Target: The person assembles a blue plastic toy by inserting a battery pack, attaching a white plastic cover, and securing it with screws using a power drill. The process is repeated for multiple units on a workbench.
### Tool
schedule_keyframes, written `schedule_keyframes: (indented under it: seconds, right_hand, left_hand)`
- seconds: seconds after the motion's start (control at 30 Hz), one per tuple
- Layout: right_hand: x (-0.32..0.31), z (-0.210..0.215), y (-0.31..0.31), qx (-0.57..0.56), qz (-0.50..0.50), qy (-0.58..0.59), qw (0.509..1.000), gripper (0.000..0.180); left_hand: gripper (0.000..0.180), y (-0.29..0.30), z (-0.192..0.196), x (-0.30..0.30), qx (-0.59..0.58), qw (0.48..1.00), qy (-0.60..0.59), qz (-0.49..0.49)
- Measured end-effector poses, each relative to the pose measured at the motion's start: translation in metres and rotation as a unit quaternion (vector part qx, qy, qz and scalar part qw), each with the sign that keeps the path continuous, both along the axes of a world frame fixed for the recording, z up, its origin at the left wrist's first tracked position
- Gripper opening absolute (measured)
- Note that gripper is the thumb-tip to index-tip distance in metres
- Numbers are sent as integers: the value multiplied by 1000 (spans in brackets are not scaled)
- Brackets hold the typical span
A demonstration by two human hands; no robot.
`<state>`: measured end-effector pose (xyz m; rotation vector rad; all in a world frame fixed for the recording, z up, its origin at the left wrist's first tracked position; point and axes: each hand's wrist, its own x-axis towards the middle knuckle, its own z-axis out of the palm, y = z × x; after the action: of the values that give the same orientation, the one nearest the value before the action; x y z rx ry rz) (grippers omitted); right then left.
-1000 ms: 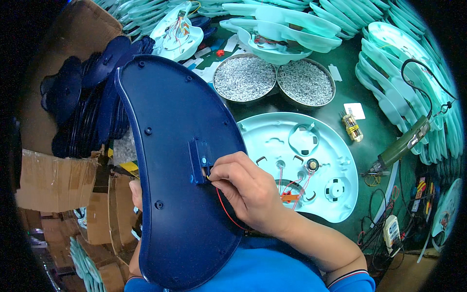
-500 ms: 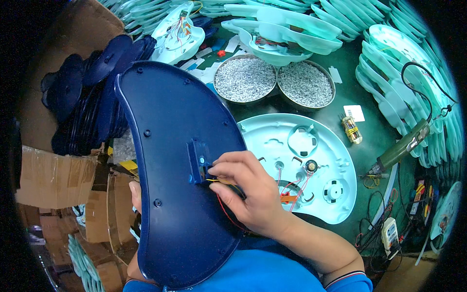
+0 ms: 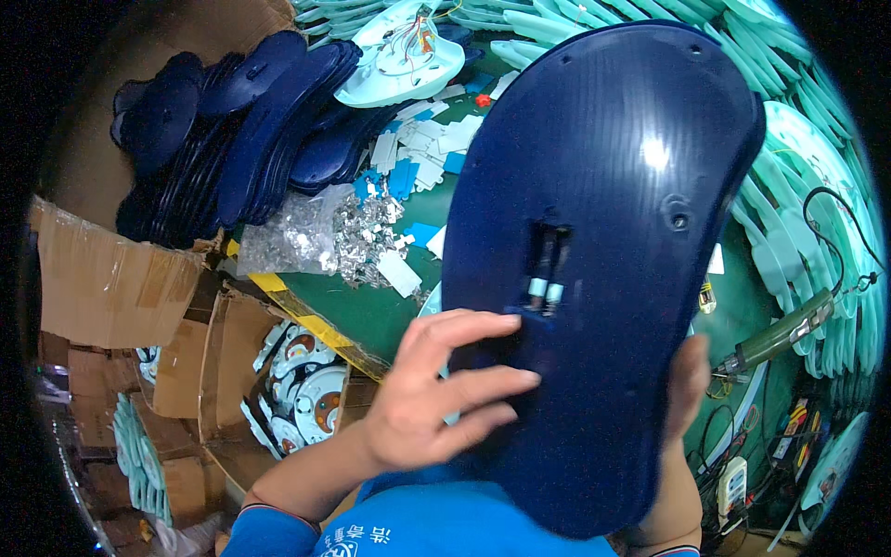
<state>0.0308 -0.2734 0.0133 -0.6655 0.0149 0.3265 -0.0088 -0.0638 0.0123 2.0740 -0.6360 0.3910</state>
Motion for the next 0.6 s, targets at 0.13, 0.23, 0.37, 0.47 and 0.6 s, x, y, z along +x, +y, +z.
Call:
schedule_keyframes:
  seconds: [0.13,0.23,0.37,0.47,0.6]
  right_hand:
    - [13,21,-16,28,-28,-32,999,88]
    - [18,24,-20,29,-59,-12,998,90]
    - [24,23,-20,26,-89,12,996,91]
    - [27,20,-21,20,-104,33,994,92]
    - [27,16,-23,16,-118,62,991,94]
  left_hand:
    - [9,53,-33,28,-2,952,115,283]
    - [10,101,-57,52,162,914,58,366]
    - [9,106,-71,85,221,920,-2,322]
    - [8,99,-74,98,290,904,-9,314]
    - [10,79,-74,107,172,959,27,221]
